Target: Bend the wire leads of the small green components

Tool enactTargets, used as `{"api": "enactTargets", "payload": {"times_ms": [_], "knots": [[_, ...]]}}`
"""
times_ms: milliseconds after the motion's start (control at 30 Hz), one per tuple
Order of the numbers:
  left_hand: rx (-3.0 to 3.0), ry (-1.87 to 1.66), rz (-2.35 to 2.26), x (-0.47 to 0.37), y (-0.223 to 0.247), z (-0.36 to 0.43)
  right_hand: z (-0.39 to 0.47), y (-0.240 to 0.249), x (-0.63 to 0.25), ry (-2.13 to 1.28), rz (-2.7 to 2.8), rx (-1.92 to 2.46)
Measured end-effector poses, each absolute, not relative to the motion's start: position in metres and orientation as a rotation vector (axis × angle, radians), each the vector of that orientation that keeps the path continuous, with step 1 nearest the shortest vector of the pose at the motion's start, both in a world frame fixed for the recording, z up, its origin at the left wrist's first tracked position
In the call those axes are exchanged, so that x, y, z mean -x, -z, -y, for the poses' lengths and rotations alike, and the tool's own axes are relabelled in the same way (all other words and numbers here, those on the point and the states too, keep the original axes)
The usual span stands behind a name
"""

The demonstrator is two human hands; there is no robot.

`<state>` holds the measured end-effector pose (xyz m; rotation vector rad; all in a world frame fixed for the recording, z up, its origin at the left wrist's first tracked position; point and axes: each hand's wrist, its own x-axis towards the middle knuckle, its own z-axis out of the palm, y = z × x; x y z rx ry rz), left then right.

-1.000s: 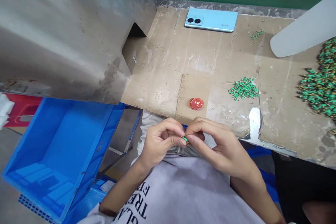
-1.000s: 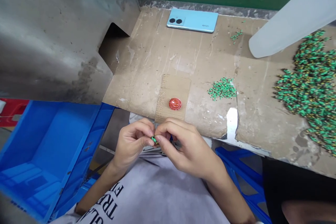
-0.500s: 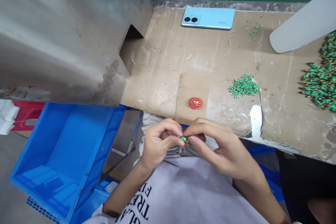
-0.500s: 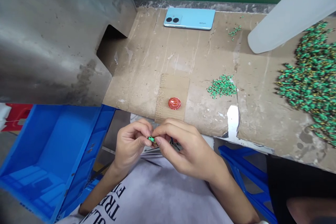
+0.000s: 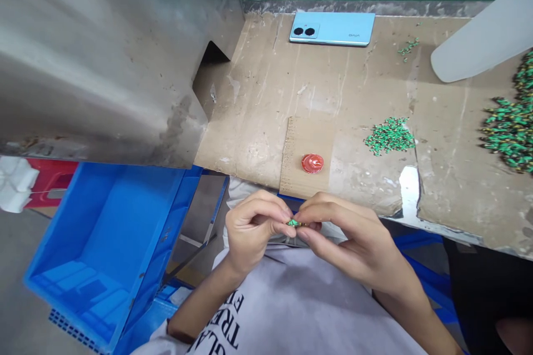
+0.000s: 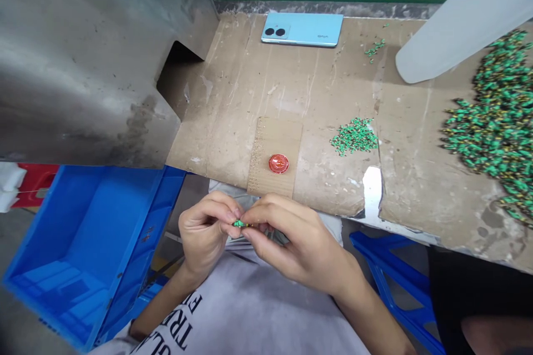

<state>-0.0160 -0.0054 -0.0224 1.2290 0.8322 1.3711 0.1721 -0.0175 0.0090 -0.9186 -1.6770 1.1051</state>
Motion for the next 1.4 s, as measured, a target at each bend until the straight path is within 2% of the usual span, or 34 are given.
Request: {"api": "enactTargets", "payload": {"times_ms": [767,1400], "knots": [[-1.548,-1.458,-0.604,0.017,0.013,-0.011,0.018,-0.011,-0.171,-1.119,1.633,0.93],[-1.481,-1.435,-0.678,0.017,0.026,-0.002,0.021,-0.007,-0.171,-1.101,1.653,0.939]]}}
